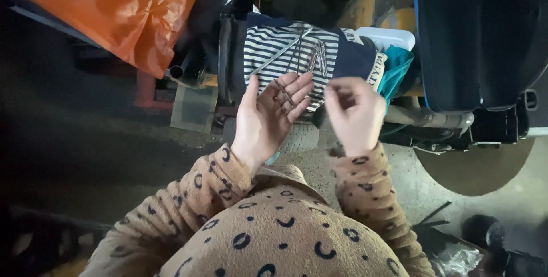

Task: The person cleans a small tool case using a cloth, then picks up and examines several metal pins by hand.

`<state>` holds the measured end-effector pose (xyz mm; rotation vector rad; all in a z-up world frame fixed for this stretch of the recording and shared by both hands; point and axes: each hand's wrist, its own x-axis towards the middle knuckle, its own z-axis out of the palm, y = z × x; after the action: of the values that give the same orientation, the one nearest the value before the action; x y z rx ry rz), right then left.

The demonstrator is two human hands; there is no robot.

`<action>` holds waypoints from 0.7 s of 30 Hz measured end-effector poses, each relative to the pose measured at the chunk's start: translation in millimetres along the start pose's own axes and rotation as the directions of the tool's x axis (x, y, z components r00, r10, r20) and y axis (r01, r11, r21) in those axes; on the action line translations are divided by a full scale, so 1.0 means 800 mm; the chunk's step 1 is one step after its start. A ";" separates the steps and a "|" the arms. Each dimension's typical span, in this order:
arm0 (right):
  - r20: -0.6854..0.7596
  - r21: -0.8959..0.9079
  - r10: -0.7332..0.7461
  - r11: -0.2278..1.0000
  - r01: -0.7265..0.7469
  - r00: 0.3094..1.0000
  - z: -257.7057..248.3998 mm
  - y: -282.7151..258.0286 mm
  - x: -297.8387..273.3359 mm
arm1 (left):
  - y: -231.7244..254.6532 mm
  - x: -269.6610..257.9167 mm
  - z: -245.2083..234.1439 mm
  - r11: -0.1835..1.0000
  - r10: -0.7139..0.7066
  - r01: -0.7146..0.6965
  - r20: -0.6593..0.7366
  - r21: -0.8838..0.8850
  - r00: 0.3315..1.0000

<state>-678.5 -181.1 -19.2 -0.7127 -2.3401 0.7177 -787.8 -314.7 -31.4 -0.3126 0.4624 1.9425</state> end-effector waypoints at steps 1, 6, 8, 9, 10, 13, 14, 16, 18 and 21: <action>-0.002 -0.003 0.002 1.000 -0.002 1.000 -0.002 0.010 0.005 | 0.001 0.000 -0.001 1.000 -0.003 0.003 0.002 0.000 1.000; -0.002 -0.146 -0.096 0.985 0.094 0.995 0.005 0.031 0.025 | 0.005 -0.004 0.004 0.999 -0.001 0.002 -0.039 0.036 0.999; 0.002 -0.169 -0.093 0.981 0.092 0.996 0.014 0.038 0.028 | 0.006 -0.001 0.000 0.999 0.000 0.001 -0.039 0.032 0.999; 0.006 -0.193 -0.092 0.977 0.092 0.996 0.020 0.041 0.031 | 0.007 0.000 -0.002 1.000 0.003 -0.002 -0.037 0.028 0.999; 0.006 -0.190 -0.093 0.977 0.092 0.996 0.021 0.041 0.032 | 0.007 0.001 -0.005 1.000 0.005 -0.004 -0.038 0.028 0.999; -0.010 -0.237 -0.061 0.970 0.057 0.998 0.025 0.043 0.035 | 0.008 0.004 -0.011 1.000 0.007 -0.006 -0.049 0.027 0.999; -0.002 -0.247 -0.049 0.968 0.047 0.999 0.026 0.045 0.036 | 0.007 0.004 -0.014 1.000 0.010 -0.009 -0.040 0.023 0.999; 0.008 -0.255 -0.040 0.966 0.041 0.999 0.028 0.050 0.036 | 0.006 0.004 -0.016 1.000 0.017 -0.016 -0.030 0.016 0.999; -0.009 -0.317 -0.050 0.947 0.045 0.999 0.031 0.055 0.037 | 0.007 0.004 -0.017 1.000 0.017 -0.016 -0.025 0.026 1.000; -0.081 -0.288 -0.129 0.952 0.101 0.988 0.029 0.054 0.035 | 0.009 0.003 -0.013 0.999 0.010 -0.010 -0.022 0.034 1.000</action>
<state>-699.6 -139.8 -51.7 -0.7078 -2.3946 0.2912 -795.5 -320.6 -40.5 -0.3106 0.5123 1.9405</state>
